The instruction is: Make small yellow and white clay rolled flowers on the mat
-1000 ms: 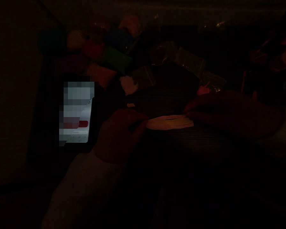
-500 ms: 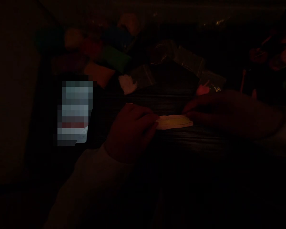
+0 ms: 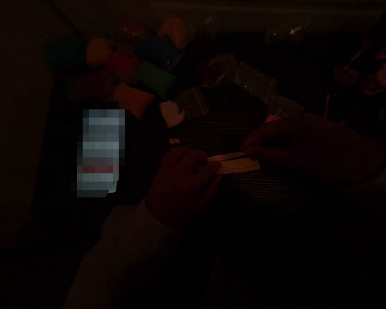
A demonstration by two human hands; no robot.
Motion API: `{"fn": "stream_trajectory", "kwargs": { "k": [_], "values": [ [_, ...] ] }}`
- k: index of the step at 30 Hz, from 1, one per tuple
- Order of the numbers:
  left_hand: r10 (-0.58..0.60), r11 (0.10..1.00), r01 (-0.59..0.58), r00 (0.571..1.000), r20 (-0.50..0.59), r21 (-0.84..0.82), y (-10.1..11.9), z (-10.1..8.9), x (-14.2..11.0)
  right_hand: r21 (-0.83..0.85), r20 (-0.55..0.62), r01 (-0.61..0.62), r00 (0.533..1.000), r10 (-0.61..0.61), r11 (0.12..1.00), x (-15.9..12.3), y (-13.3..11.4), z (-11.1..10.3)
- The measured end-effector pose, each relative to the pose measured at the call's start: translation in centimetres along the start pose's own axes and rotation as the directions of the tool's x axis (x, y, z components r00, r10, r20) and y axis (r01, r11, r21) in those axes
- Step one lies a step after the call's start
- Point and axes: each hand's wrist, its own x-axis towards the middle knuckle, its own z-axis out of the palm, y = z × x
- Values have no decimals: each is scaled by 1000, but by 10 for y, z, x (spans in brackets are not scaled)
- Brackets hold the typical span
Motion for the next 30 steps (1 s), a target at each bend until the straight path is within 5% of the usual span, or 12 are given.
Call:
{"fn": "stream_trajectory", "kwargs": {
  "k": [17, 30],
  "values": [
    [6, 1000, -6, 997, 71, 5, 1, 1, -4, 31, -35, 76, 997, -75, 997, 16, -50, -12],
    [44, 999, -45, 999, -25, -30, -5, 2, -6, 32, -58, -22, 998, 24, 999, -1, -26, -4]
  ]
}}
